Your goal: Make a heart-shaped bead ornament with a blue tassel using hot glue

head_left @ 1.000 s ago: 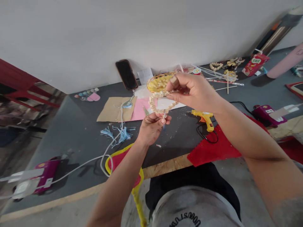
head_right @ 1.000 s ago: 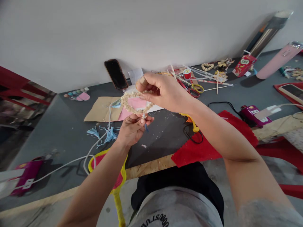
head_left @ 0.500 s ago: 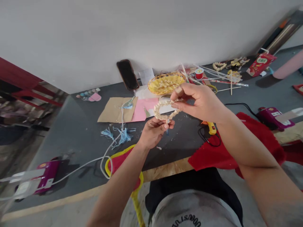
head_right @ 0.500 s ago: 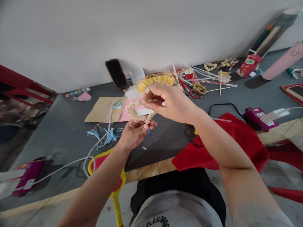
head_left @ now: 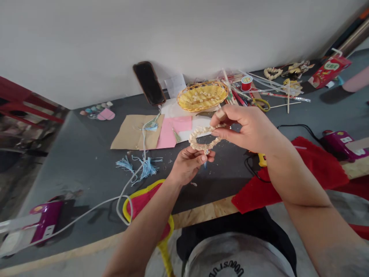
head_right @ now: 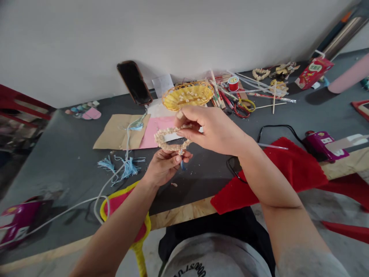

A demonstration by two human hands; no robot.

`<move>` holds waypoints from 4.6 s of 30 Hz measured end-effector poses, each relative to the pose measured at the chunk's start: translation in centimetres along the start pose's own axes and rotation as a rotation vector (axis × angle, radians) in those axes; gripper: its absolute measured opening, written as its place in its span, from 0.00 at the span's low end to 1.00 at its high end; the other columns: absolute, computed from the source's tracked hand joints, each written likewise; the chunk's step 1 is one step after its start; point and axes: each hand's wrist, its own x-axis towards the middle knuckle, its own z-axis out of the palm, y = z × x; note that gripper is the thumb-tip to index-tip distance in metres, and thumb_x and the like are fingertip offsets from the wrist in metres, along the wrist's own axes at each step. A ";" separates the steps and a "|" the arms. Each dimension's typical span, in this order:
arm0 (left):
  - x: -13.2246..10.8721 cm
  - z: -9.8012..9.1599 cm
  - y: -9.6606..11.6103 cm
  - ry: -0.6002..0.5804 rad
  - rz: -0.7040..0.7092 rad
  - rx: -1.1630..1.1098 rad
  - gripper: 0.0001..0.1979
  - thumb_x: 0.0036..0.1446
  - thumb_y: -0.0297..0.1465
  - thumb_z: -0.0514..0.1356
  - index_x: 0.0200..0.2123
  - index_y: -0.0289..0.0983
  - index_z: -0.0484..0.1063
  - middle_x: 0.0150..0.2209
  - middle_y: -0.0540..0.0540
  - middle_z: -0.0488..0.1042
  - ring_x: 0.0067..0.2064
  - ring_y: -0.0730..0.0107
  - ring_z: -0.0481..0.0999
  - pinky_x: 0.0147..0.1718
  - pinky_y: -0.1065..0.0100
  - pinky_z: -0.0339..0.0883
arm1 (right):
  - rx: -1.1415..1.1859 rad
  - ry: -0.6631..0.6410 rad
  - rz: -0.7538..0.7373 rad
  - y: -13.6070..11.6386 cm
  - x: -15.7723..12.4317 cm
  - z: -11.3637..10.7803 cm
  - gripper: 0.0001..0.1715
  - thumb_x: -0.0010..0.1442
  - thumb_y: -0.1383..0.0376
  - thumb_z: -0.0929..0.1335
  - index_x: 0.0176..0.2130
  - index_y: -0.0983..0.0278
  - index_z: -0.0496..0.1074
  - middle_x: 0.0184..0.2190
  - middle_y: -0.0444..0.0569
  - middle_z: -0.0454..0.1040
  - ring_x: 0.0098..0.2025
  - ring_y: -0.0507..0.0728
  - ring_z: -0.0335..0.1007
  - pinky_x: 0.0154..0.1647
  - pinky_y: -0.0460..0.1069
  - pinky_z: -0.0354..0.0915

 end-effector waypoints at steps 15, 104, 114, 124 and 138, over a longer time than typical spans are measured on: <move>-2.4 0.2 -0.3 -0.018 -0.132 -0.037 0.12 0.45 0.30 0.74 0.35 0.36 0.82 0.34 0.44 0.84 0.34 0.69 0.83 0.38 0.72 0.75 | 0.223 -0.087 0.071 0.8 -0.2 0.8 0.04 0.60 0.66 0.70 0.36 0.64 0.70 0.32 0.44 0.72 0.32 0.50 0.68 0.35 0.46 0.67; 4.3 -1.1 1.2 0.358 -0.630 -0.236 0.09 0.63 0.23 0.55 0.29 0.28 0.71 0.23 0.47 0.71 0.16 0.86 0.60 0.12 0.84 0.51 | 0.158 0.003 0.415 7.4 -4.3 10.1 0.09 0.65 0.70 0.65 0.40 0.62 0.76 0.37 0.49 0.77 0.38 0.52 0.75 0.39 0.48 0.73; 4.2 -1.1 0.9 0.348 -0.605 -0.257 0.12 0.65 0.22 0.53 0.29 0.28 0.71 0.22 0.46 0.72 0.17 0.85 0.60 0.13 0.84 0.52 | 0.145 0.045 0.409 7.4 -4.2 10.4 0.10 0.65 0.71 0.65 0.36 0.63 0.76 0.36 0.49 0.76 0.35 0.51 0.75 0.33 0.45 0.73; 3.9 -1.1 1.1 0.366 -0.603 -0.248 0.10 0.65 0.24 0.54 0.31 0.29 0.71 0.23 0.47 0.71 0.17 0.85 0.60 0.14 0.82 0.52 | 0.154 0.009 0.425 7.3 -4.1 10.1 0.11 0.66 0.69 0.65 0.41 0.61 0.78 0.40 0.49 0.79 0.42 0.54 0.77 0.44 0.50 0.74; 2.8 -1.5 1.9 0.330 -0.644 -0.181 0.09 0.65 0.24 0.52 0.38 0.30 0.73 0.26 0.44 0.75 0.18 0.82 0.64 0.15 0.81 0.56 | 0.071 -0.042 0.453 6.7 -4.1 9.4 0.11 0.67 0.66 0.63 0.44 0.63 0.74 0.41 0.52 0.78 0.40 0.55 0.77 0.41 0.50 0.74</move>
